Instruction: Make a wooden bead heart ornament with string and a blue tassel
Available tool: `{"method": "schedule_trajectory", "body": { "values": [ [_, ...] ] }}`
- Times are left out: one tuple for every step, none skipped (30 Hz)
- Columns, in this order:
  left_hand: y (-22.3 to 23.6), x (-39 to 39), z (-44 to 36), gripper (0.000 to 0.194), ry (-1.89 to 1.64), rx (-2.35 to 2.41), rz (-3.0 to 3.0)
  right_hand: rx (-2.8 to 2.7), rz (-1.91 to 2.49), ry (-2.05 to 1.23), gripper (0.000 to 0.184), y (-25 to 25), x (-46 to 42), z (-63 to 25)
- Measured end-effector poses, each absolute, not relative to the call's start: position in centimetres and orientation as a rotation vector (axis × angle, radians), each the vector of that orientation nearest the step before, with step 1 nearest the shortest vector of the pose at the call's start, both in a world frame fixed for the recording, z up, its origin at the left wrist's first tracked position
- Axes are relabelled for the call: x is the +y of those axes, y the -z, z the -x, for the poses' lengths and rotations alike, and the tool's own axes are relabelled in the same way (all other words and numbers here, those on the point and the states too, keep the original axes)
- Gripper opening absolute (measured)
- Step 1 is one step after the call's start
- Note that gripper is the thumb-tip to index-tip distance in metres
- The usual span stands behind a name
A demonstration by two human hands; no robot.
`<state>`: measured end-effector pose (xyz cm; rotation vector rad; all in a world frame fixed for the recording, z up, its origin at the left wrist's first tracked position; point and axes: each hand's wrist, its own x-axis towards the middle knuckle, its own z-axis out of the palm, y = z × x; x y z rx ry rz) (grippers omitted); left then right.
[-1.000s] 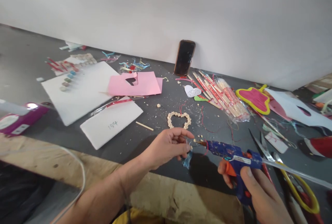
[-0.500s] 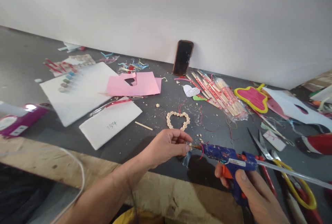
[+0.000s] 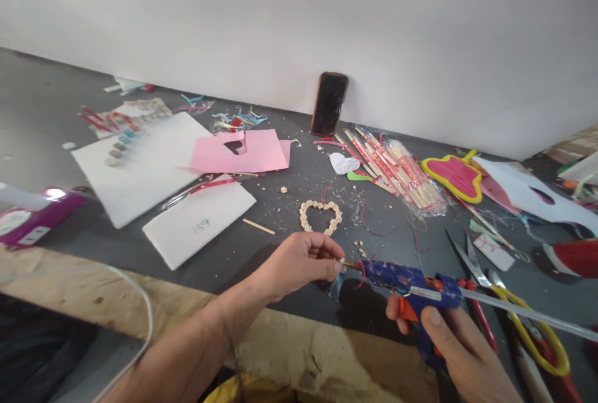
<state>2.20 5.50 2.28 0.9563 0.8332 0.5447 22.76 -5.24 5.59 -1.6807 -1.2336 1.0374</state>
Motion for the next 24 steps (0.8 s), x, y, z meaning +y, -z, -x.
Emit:
{"method": "schedule_trajectory", "body": {
  "values": [
    [-2.2, 5.5, -2.2, 0.020, -0.544, 0.832, -0.965, -1.231, 1.677, -1.047, 0.034, -5.6, -5.2, -22.8],
    [-2.2, 5.5, -2.2, 0.019, -0.543, 0.831, -0.971, -1.231, 1.673, -1.055, 0.033, -5.6, -5.2, -22.8],
    [-2.2, 5.5, -2.2, 0.019, -0.543, 0.831, -0.976, -1.232, 1.669, -1.061, 0.033, -5.5, -5.2, -22.9],
    [-2.1, 5.5, -2.2, 0.019, -0.543, 0.832, -0.981, -1.232, 1.666, -1.065, 0.034, -5.5, -5.2, -22.9],
    [-2.1, 5.5, -2.2, 0.019, -0.543, 0.832, -0.987, -1.230, 1.669, -1.065, 0.034, -5.6, -5.2, -22.9],
    [-2.1, 5.5, -2.1, 0.019, -0.543, 0.829, -0.991, -1.227, 1.674, -1.062, 0.034, -5.6, -5.2, -22.9],
    [-2.0, 5.5, -2.1, 0.019, -0.542, 0.827, -0.996, -1.222, 1.680, -1.061, 0.034, -5.6, -5.2, -22.8],
    [-2.0, 5.5, -2.1, 0.018, -0.542, 0.825, -1.000, -1.218, 1.682, -1.062, 0.034, -5.7, -5.2, -22.8],
    [-1.9, 5.5, -2.1, 0.018, -0.540, 0.821, -1.002, -1.214, 1.683, -1.064, 0.034, -5.7, -5.2, -22.8],
    [-1.9, 5.5, -2.1, 0.017, -0.539, 0.819, -1.002, -1.211, 1.684, -1.064, 0.034, -5.8, -5.2, -22.7],
    [-1.9, 5.5, -2.1, 0.017, -0.539, 0.819, -1.003, -1.210, 1.684, -1.061, 0.034, -5.8, -5.2, -22.7],
    [-1.8, 5.5, -2.2, 0.017, -0.541, 0.820, -1.003, -1.211, 1.685, -1.058, 0.034, -5.8, -5.2, -22.7],
    [-1.8, 5.5, -2.2, 0.017, -0.542, 0.821, -1.005, -1.214, 1.685, -1.052, 0.034, -5.8, -5.1, -22.7],
    [-1.8, 5.5, -2.2, 0.018, -0.546, 0.820, -1.008, -1.219, 1.683, -1.048, 0.034, -5.8, -5.1, -22.7],
    [-1.8, 5.4, -2.2, 0.018, -0.550, 0.818, -1.012, -1.225, 1.678, -1.049, 0.034, -5.8, -5.1, -22.7],
    [-1.7, 5.4, -2.2, 0.019, -0.554, 0.817, -1.016, -1.234, 1.671, -1.053, 0.034, -5.8, -5.1, -22.8],
    [-1.7, 5.4, -2.2, 0.019, -0.555, 0.815, -1.020, -1.244, 1.663, -1.061, 0.034, -5.8, -5.1, -22.9],
    [-1.7, 5.4, -2.1, 0.018, -0.555, 0.814, -1.022, -1.253, 1.657, -1.069, 0.034, -5.8, -5.1, -22.9],
    [-1.7, 5.4, -2.1, 0.018, -0.554, 0.815, -1.025, -1.259, 1.652, -1.076, 0.034, -5.7, -5.1, -23.0],
    [-1.7, 5.4, -2.1, 0.017, -0.553, 0.819, -1.026, -1.262, 1.649, -1.081, 0.033, -5.6, -5.2, -23.2],
    [-1.7, 5.4, -2.1, 0.016, -0.553, 0.823, -1.028, -1.261, 1.646, -1.085, 0.033, -5.6, -5.2, -23.3],
    [-1.8, 5.5, -2.1, 0.015, -0.554, 0.829, -1.030, -1.261, 1.641, -1.087, 0.033, -5.5, -5.3, -23.5],
    [-1.8, 5.5, -2.2, 0.015, -0.554, 0.834, -1.029, -1.263, 1.633, -1.089, 0.033, -5.5, -5.3, -23.7],
    [-1.9, 5.5, -2.2, 0.015, -0.555, 0.837, -1.025, -1.264, 1.629, -1.085, 0.033, -5.5, -5.4, -23.9]
  ]
}}
